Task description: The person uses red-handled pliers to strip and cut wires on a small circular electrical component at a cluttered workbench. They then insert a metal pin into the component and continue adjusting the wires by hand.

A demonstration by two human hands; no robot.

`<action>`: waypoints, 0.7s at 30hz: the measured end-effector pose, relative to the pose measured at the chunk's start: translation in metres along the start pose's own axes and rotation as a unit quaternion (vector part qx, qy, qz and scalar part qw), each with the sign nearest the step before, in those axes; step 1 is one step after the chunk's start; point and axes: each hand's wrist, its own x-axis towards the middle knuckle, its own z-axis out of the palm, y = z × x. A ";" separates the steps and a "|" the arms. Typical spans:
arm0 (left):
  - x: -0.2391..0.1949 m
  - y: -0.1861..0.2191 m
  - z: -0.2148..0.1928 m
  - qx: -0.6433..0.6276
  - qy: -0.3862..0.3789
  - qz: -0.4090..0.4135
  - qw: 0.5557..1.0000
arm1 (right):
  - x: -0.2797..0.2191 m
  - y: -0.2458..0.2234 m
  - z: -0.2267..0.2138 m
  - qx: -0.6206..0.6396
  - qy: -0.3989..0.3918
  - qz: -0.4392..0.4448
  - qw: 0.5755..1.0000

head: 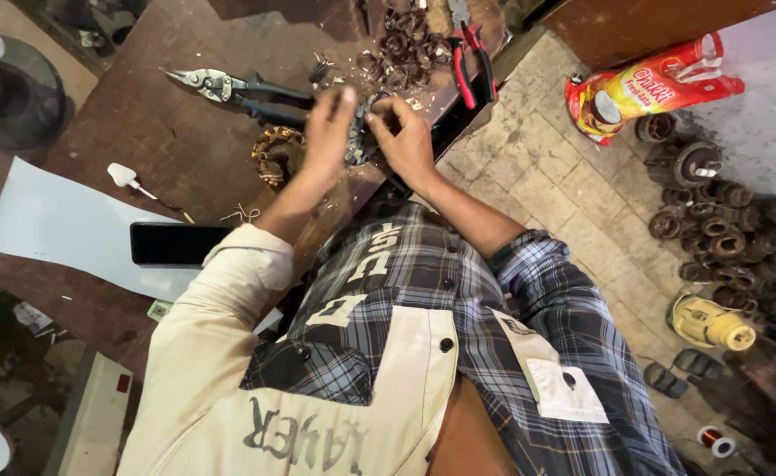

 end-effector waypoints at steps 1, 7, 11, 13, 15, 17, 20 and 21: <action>-0.004 0.000 0.007 0.039 -0.023 0.005 0.999 | 0.002 0.002 0.000 -0.003 -0.001 0.004 1.000; -0.030 -0.008 0.005 -0.099 0.017 0.025 0.995 | 0.001 0.012 0.009 -0.098 -0.007 -0.124 0.987; -0.026 0.008 0.001 -0.201 -0.066 0.015 0.977 | 0.011 0.009 0.007 -0.190 -0.043 -0.178 0.965; -0.022 0.020 -0.010 -0.340 -0.098 -0.068 0.933 | 0.009 0.001 0.007 -0.146 -0.038 -0.155 0.976; -0.014 0.028 -0.023 -0.309 -0.128 -0.129 0.934 | 0.014 -0.006 0.002 -0.091 -0.010 -0.096 0.991; -0.018 0.020 -0.039 -0.253 -0.139 -0.182 0.940 | 0.007 -0.011 0.001 -0.078 -0.043 -0.042 0.995; 0.004 0.000 -0.050 -0.200 -0.131 -0.199 0.950 | 0.009 -0.011 -0.003 -0.106 -0.063 -0.037 0.992; 0.014 -0.004 -0.049 -0.192 -0.141 -0.169 0.956 | 0.012 -0.011 -0.004 -0.126 -0.061 -0.052 0.989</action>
